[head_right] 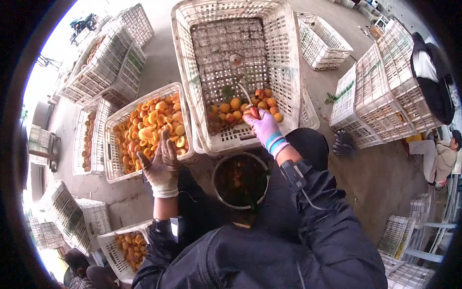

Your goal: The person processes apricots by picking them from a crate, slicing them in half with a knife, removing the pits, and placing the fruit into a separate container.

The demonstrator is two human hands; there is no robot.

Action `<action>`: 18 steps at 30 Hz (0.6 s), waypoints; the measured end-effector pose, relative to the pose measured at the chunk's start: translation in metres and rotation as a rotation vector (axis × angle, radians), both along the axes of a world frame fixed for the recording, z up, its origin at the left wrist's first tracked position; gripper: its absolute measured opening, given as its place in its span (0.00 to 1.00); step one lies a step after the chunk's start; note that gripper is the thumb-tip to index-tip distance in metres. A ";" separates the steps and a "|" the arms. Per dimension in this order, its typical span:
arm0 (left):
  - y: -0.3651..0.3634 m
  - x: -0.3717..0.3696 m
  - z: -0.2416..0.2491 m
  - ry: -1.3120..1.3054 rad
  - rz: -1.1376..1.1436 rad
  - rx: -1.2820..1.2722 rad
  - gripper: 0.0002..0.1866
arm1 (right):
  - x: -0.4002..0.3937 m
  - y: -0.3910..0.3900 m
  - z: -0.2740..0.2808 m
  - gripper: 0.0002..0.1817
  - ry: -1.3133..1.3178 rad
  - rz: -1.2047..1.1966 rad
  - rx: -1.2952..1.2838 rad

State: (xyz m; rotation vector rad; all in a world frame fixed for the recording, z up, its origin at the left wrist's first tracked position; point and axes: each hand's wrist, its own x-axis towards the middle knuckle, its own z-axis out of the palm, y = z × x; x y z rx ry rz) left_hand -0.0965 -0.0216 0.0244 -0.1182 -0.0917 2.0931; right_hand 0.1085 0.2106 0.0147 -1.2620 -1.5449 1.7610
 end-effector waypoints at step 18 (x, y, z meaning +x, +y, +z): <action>0.014 0.021 -0.013 0.386 -0.063 -0.570 0.28 | -0.118 0.110 -0.144 0.15 -0.726 0.311 0.719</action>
